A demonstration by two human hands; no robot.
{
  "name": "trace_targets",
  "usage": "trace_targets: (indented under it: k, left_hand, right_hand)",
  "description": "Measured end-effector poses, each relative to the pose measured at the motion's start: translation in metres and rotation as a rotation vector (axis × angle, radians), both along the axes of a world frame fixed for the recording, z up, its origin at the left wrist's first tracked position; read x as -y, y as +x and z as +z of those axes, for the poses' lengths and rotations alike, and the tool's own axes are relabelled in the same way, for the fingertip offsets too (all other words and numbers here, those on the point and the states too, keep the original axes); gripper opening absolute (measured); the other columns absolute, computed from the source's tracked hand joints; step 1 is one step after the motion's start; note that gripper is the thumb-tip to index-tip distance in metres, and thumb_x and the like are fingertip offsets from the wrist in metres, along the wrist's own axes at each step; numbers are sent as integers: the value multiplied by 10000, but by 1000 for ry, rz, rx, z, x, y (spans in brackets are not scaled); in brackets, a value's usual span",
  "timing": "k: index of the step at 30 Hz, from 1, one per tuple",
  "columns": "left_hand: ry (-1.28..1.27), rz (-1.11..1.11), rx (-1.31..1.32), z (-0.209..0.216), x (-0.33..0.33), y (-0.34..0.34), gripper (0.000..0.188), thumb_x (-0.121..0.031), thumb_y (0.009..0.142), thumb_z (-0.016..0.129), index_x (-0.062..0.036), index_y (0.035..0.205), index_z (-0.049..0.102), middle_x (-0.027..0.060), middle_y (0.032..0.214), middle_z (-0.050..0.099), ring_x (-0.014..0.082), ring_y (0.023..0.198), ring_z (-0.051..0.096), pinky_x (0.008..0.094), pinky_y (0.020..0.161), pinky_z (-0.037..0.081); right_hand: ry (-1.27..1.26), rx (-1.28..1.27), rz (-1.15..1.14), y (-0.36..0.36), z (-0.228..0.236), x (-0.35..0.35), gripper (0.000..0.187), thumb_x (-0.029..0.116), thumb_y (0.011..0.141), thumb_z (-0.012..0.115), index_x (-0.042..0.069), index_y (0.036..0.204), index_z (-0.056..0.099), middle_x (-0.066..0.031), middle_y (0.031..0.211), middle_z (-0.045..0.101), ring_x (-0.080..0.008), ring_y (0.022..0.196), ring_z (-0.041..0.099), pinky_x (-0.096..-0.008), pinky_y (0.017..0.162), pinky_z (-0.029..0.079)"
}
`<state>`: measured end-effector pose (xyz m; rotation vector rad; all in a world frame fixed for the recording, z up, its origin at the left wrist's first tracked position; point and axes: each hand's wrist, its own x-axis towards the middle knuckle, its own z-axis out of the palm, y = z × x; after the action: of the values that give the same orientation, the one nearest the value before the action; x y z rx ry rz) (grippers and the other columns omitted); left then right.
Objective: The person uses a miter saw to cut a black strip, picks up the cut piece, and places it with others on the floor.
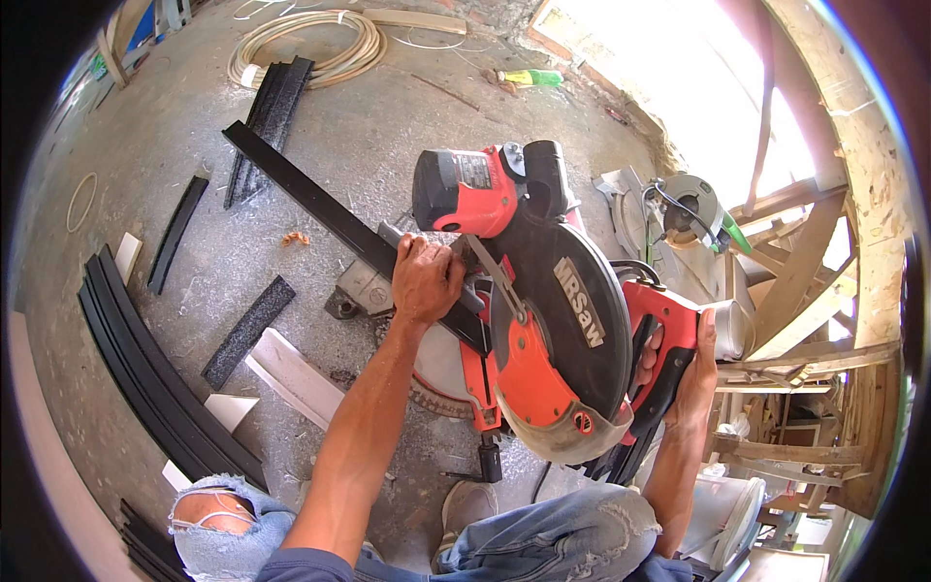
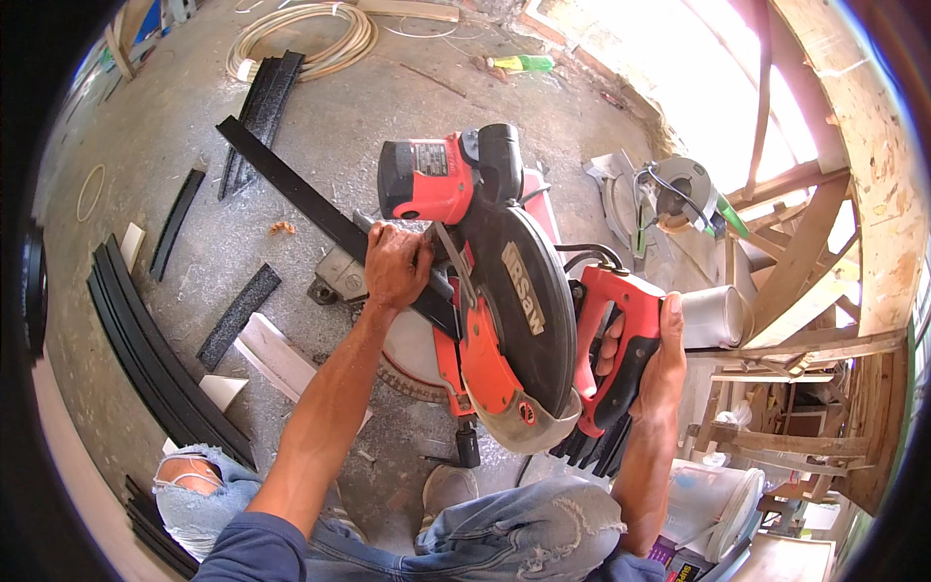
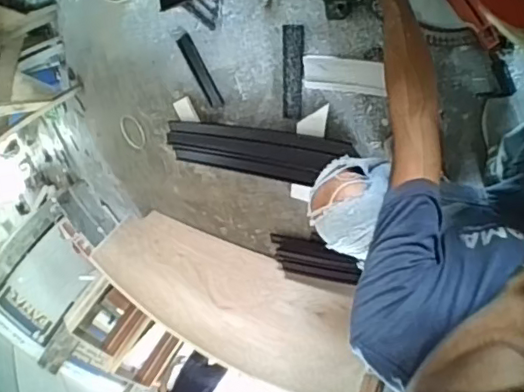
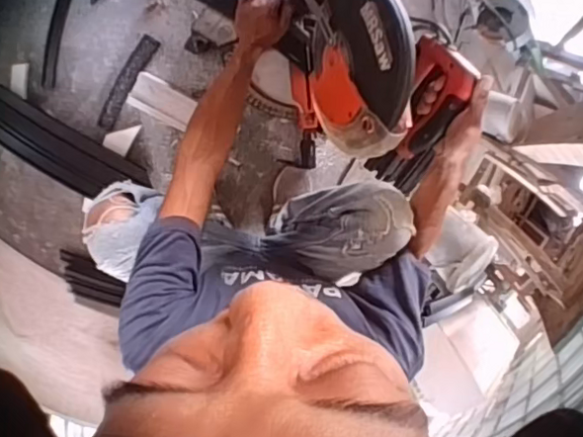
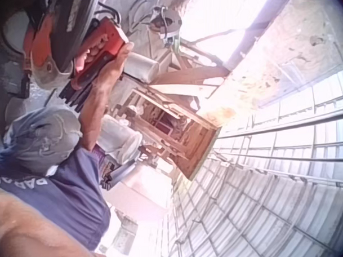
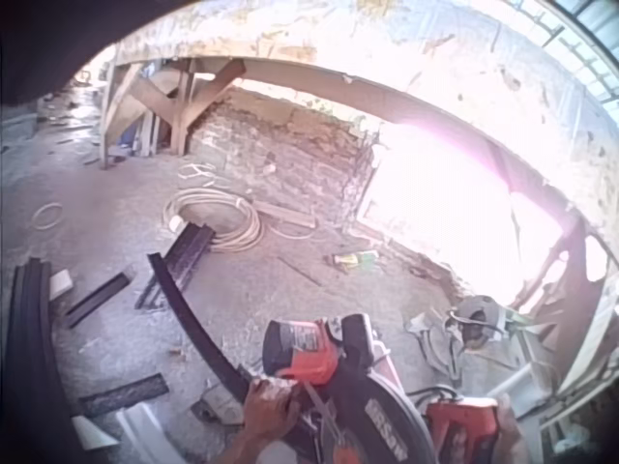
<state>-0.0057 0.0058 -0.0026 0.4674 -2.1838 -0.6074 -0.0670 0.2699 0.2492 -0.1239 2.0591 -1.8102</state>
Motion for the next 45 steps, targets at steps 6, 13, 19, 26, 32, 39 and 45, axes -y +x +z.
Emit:
trace_targets:
  k: [6,13,19,26,32,39,45]
  left_hand:
    - [-38,5,-6,0,2,1,181,-190,888,604,-26,855,671,117,821,671,296,881,604,449,993,369]
    - [1,9,-15,0,0,0,227,-209,879,575,-18,771,635,158,842,680,322,914,615,463,1018,371]
    - [-20,7,-24,0,1,0,220,-198,871,582,-19,753,630,148,814,664,315,898,612,454,1002,378]
    - [-26,-4,9,1,1,1,172,-187,867,624,-24,836,669,113,832,670,299,910,602,443,995,369]
    - [-18,-4,-40,5,1,2,184,-164,853,605,-18,743,623,145,797,664,310,888,613,441,999,381]
    - [-22,1,-36,4,1,1,194,-178,854,607,-10,759,631,153,824,676,313,910,614,450,1005,376]
    - [-19,7,-28,7,0,3,196,-180,852,609,-9,758,627,155,832,674,318,919,613,457,1012,374]
  right_hand:
    - [-1,-10,19,2,-2,-3,718,740,919,429,59,793,619,-81,595,590,-169,438,550,-279,415,467]
    - [5,-3,4,5,-7,-7,730,759,902,435,58,812,617,-80,599,588,-172,453,555,-286,436,471]
    - [8,-16,-7,7,-11,-9,721,745,921,414,60,805,604,-68,589,571,-168,450,540,-283,439,467]
    - [8,-53,3,10,-12,-8,715,733,943,382,64,798,591,-58,583,553,-160,442,523,-277,434,456]
    - [-16,-38,0,7,-17,-14,723,744,910,445,53,793,625,-77,587,591,-171,453,562,-280,434,473]
    - [-4,-40,5,11,-17,-13,716,735,942,380,64,805,589,-58,589,556,-164,443,523,-283,438,458]
    - [-15,-39,-5,10,-22,-17,718,736,942,378,62,808,589,-63,589,558,-167,443,524,-286,440,461]
